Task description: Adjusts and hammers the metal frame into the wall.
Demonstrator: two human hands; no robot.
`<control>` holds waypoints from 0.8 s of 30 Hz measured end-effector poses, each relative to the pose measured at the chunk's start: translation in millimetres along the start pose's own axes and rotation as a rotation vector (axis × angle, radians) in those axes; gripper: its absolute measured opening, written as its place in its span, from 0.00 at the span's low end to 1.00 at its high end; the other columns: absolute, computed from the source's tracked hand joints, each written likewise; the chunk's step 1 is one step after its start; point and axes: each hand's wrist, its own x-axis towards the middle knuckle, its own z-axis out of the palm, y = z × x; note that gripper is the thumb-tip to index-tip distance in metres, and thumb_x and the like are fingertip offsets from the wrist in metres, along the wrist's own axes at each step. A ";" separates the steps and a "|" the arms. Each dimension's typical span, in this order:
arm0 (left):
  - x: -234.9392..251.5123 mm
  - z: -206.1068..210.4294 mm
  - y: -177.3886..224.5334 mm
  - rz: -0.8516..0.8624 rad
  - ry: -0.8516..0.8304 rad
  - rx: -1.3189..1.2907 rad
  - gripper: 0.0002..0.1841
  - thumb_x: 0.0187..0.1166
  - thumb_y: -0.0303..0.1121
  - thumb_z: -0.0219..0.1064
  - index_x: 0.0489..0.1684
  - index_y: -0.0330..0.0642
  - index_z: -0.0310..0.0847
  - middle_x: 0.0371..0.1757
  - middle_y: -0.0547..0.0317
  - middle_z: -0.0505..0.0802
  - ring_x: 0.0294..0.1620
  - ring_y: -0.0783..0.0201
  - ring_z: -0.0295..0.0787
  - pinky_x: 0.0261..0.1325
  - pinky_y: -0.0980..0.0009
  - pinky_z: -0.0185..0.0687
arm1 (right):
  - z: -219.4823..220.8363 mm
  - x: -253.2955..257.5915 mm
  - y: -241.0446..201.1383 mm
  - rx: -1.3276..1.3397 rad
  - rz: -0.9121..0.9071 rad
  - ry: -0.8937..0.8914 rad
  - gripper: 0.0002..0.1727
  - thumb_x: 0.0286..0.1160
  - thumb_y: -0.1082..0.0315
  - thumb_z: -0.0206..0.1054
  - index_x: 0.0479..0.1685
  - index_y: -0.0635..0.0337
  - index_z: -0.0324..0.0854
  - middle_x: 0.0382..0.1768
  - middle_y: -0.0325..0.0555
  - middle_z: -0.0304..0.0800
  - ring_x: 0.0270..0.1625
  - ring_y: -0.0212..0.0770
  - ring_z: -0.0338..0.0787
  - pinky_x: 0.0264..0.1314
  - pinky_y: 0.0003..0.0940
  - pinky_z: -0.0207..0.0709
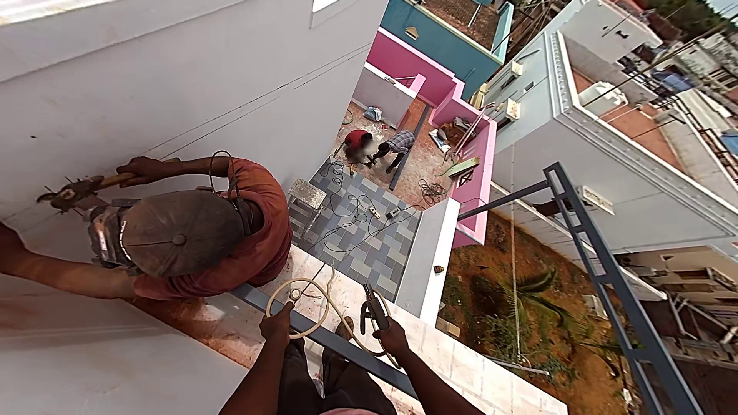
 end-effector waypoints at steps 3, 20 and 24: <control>-0.8 -0.6 0.4 0.006 0.001 -0.002 0.41 0.55 0.45 0.91 0.67 0.27 0.79 0.64 0.28 0.86 0.68 0.35 0.82 0.66 0.38 0.78 | -1.2 -0.5 -1.0 -0.005 -0.002 -0.001 0.23 0.62 0.64 0.78 0.58 0.60 0.83 0.48 0.57 0.90 0.52 0.56 0.89 0.55 0.59 0.80; -0.7 4.5 2.2 0.004 -0.020 0.019 0.42 0.55 0.46 0.91 0.67 0.28 0.79 0.64 0.29 0.87 0.68 0.37 0.83 0.67 0.39 0.79 | 0.4 1.2 6.6 0.013 -0.002 0.036 0.23 0.61 0.64 0.79 0.57 0.62 0.84 0.46 0.58 0.90 0.50 0.56 0.89 0.54 0.59 0.80; 16.3 2.8 -9.6 0.003 -0.015 0.169 0.50 0.48 0.63 0.87 0.67 0.33 0.81 0.68 0.35 0.87 0.72 0.40 0.82 0.72 0.40 0.79 | 6.1 -1.4 9.4 0.019 -0.052 0.063 0.21 0.62 0.66 0.80 0.54 0.65 0.84 0.39 0.59 0.88 0.40 0.55 0.86 0.44 0.58 0.77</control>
